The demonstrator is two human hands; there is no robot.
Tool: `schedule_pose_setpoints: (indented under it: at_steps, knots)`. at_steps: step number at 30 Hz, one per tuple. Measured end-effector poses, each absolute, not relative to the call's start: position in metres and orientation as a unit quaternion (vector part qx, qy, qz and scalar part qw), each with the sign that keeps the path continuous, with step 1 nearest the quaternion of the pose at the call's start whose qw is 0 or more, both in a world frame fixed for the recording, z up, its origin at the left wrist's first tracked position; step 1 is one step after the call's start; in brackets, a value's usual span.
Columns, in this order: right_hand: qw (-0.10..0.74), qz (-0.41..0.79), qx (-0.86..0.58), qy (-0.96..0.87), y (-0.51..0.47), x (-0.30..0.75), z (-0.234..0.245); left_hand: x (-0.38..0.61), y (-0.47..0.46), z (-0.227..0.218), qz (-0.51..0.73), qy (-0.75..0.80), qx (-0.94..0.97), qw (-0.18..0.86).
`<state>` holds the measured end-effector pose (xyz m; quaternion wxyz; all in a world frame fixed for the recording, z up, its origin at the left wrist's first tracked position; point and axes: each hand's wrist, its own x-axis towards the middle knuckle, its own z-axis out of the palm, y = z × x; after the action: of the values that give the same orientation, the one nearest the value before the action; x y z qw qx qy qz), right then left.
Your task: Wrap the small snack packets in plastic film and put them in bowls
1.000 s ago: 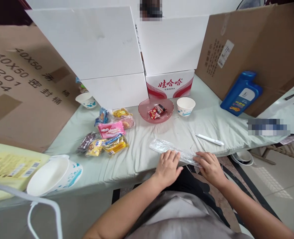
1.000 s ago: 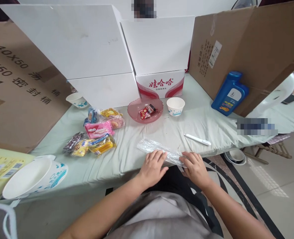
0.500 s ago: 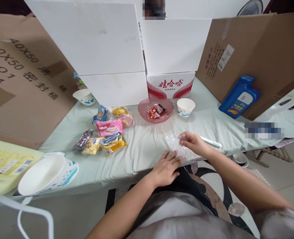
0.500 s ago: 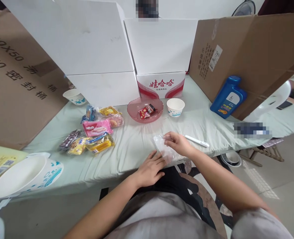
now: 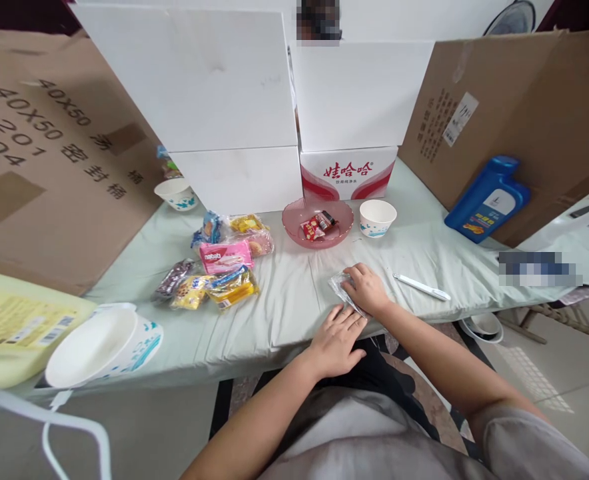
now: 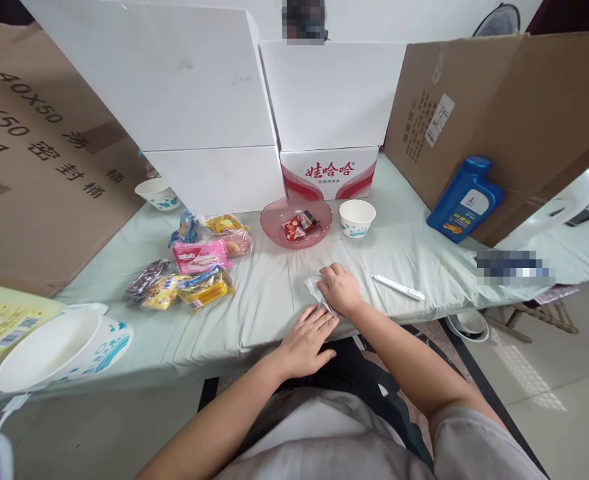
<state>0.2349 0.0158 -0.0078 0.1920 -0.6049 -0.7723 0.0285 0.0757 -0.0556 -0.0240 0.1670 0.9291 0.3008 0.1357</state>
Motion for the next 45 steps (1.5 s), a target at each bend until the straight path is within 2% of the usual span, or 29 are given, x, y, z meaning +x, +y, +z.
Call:
schedule_pose_setpoints:
  at_steps: [3, 6, 9, 12, 15, 17, 20, 24, 27, 31, 34, 37, 40, 42, 45]
  knots:
    - [0.187, 0.0, -0.622, -0.761, 0.018, 0.234, -0.008, 0.078, -0.056, -0.024, 0.142, 0.307, 0.926, 0.166]
    - [0.215, 0.038, -0.611, -0.761, 0.022, 0.238, -0.01, 0.076, -0.058, -0.024, 0.158, 0.304, 0.923, 0.176]
    - [0.331, 0.186, -0.588, -0.714, 0.023, 0.246, -0.007, 0.068, -0.058, -0.024, 0.248, 0.296, 0.898, 0.212]
    - [0.462, 0.347, -0.55, -0.603, 0.019, 0.249, 0.004, 0.057, -0.051, -0.02, 0.429, 0.363, 0.791, 0.242]
    - [0.544, 0.405, -0.495, -0.544, 0.012, 0.241, 0.017, 0.051, -0.032, -0.008, 0.529, 0.446, 0.642, 0.331]
    - [0.57, 0.413, -0.475, -0.529, 0.009, 0.231, 0.024, 0.052, -0.017, 0.001, 0.507, 0.446, 0.578, 0.458]
    - [0.591, 0.41, -0.463, -0.518, 0.013, 0.221, 0.026, 0.057, -0.001, 0.012, 0.406, 0.415, 0.512, 0.634]
    - [0.59, 0.397, -0.483, -0.512, 0.032, 0.225, 0.014, 0.061, 0.002, 0.011, 0.316, 0.415, 0.501, 0.69]
    - [0.521, 0.336, -0.551, -0.559, 0.047, 0.238, 0.005, 0.058, -0.002, 0.008, 0.256, 0.478, 0.571, 0.616]
    - [0.437, 0.141, -0.6, -0.655, 0.043, 0.257, 0.009, 0.047, -0.002, 0.011, 0.281, 0.588, 0.703, 0.283]
    - [0.412, 0.065, -0.54, -0.731, 0.016, 0.259, 0.018, 0.041, 0.004, 0.017, 0.31, 0.522, 0.785, 0.124]
    - [0.312, 0.064, -0.442, -0.838, -0.023, 0.25, 0.011, 0.042, 0.015, 0.017, 0.291, 0.412, 0.858, 0.097]
    - [0.204, 0.027, -0.413, -0.887, -0.059, 0.239, -0.013, 0.048, 0.025, 0.008, 0.249, 0.361, 0.893, 0.103]
    - [0.184, -0.003, -0.43, -0.884, -0.076, 0.237, -0.028, 0.05, 0.03, -0.001, 0.234, 0.36, 0.897, 0.107]
    - [0.224, -0.015, -0.443, -0.868, -0.089, 0.239, -0.039, 0.049, 0.032, -0.011, 0.245, 0.351, 0.897, 0.109]
